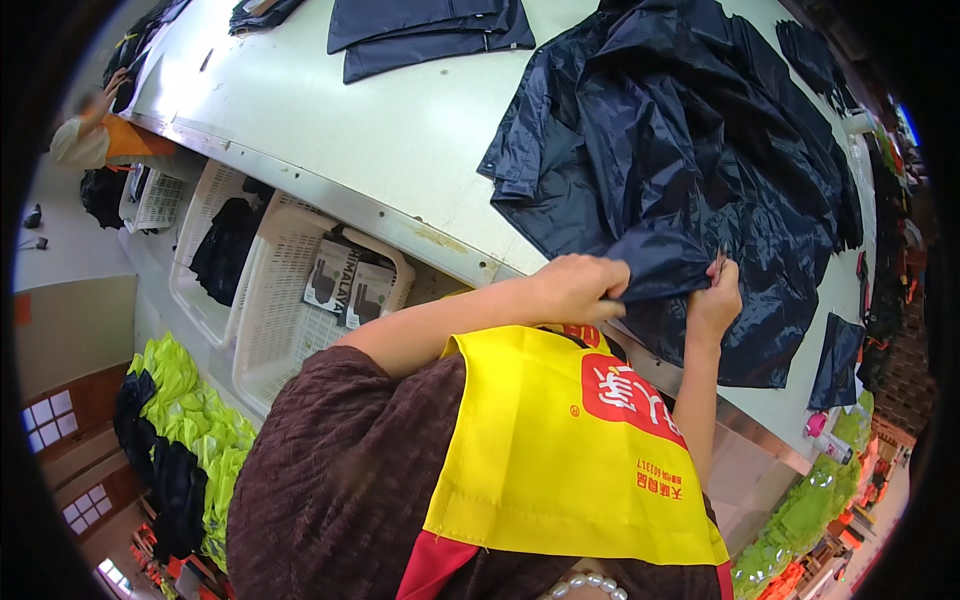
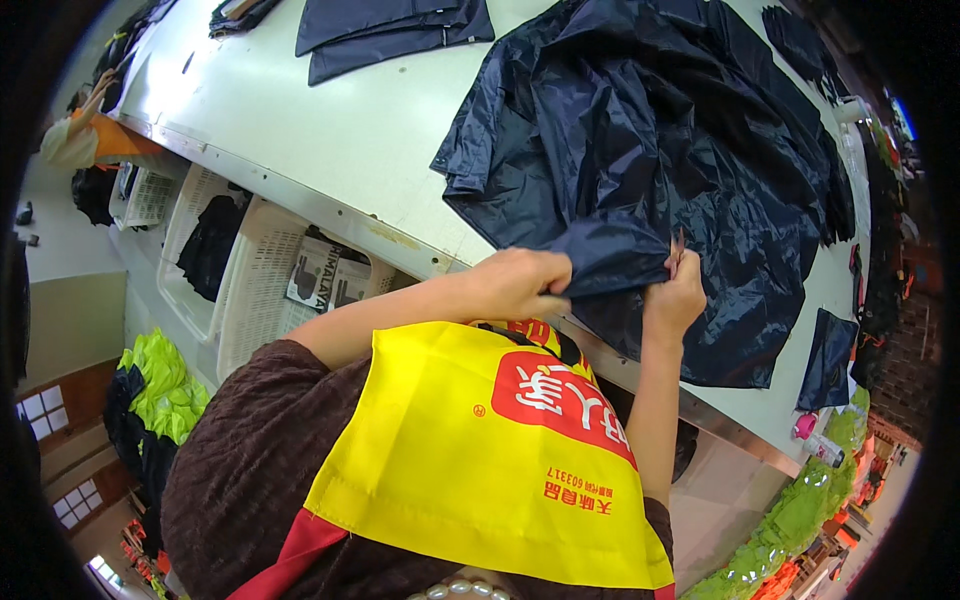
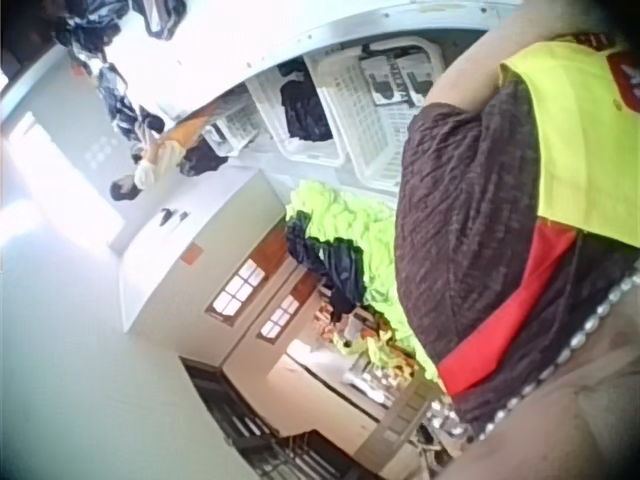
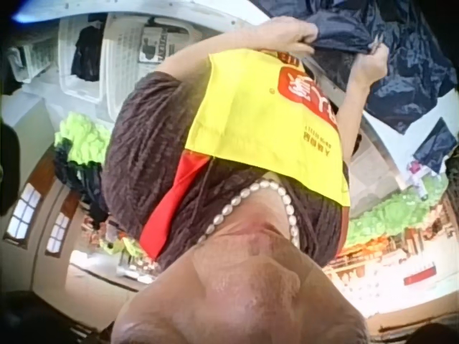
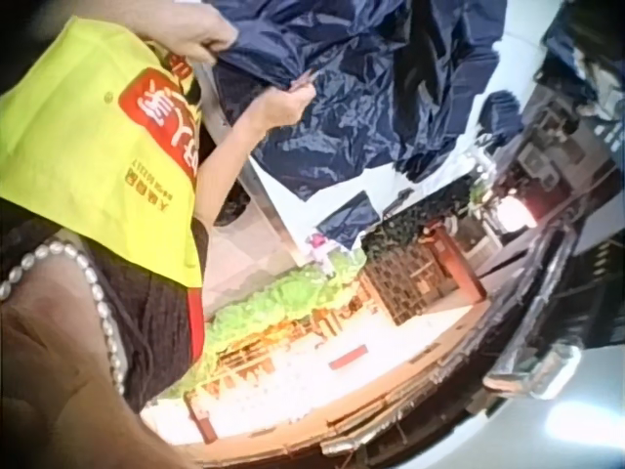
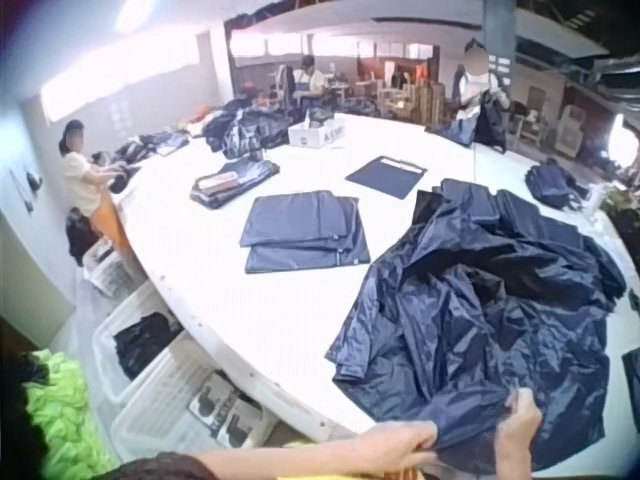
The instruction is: The person folds a dark blue jacket on a table, then places it into a plastic bag and seals it. They repeat the process with another jacket, folding and bagging it. The person also uses scissors to cut a tag off a jacket before folding it.
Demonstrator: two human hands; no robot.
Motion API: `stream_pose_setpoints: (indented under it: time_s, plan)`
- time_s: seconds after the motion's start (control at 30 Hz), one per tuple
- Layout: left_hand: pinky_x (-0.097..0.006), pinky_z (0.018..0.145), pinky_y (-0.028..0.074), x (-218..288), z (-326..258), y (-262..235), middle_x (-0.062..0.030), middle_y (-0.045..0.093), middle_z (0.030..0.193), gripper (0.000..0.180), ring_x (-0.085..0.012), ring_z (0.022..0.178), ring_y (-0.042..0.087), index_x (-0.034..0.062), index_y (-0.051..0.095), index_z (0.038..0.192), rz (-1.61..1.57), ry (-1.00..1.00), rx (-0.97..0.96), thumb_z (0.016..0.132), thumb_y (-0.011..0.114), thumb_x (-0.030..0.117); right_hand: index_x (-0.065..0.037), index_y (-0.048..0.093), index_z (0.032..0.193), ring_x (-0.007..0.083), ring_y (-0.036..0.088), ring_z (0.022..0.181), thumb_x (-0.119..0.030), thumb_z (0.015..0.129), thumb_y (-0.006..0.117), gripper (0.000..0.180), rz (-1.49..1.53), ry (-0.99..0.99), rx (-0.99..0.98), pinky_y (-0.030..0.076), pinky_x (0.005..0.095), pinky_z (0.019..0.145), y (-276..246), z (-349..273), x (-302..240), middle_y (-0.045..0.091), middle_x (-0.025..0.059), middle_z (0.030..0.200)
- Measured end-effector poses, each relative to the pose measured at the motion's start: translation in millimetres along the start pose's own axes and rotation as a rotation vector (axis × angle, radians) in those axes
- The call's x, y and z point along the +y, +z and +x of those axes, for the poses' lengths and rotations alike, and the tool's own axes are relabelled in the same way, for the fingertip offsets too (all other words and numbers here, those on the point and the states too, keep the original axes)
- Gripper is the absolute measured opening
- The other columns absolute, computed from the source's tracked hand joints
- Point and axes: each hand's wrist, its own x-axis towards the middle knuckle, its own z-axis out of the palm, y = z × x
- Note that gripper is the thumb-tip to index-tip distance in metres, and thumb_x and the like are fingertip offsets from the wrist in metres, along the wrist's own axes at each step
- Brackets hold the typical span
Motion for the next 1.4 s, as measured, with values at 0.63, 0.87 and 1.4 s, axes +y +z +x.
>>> stream_pose_setpoints:
  time_s: [0.63, 0.87, 1.4]
  plan:
    - [-0.028, 0.070, 0.049, -123, 24, -167, -0.0081, 0.065, 0.093, 0.013, -0.0209, 0.079, 0.061, 0.0026, 0.062, 0.096, 0.271, 0.099, 0.257, 0.083, 0.059, 0.005, -0.001, 0.054, 0.083, 0.0296, 0.056, 0.064, 0.004, 0.064, 0.060, 0.022, 0.234, -0.073, -0.595, 0.045, 0.0334, 0.056, -22, -70, -6, 0.054, 0.0134, 0.075]
    - [-0.024, 0.073, 0.049, -64, 33, -207, -0.0058, 0.066, 0.088, 0.015, -0.0117, 0.079, 0.061, 0.0004, 0.065, 0.097, 0.127, 0.022, 0.150, 0.083, 0.060, 0.002, -0.002, 0.059, 0.089, 0.0294, 0.057, 0.070, 0.008, 0.065, 0.060, 0.027, 0.256, -0.150, -0.492, 0.047, 0.0327, 0.063, -27, -76, -21, 0.055, 0.0135, 0.078]
    - [-0.025, 0.073, 0.050, -64, 2, -204, -0.0079, 0.067, 0.088, 0.014, -0.0158, 0.078, 0.062, 0.0006, 0.068, 0.093, 0.126, 0.032, 0.129, 0.080, 0.063, 0.000, 0.000, 0.058, 0.101, 0.0096, 0.050, 0.069, -0.011, 0.076, 0.070, 0.030, 0.632, 0.182, -0.836, 0.040, 0.0224, 0.061, -43, -57, -45, 0.060, 0.0024, 0.085]
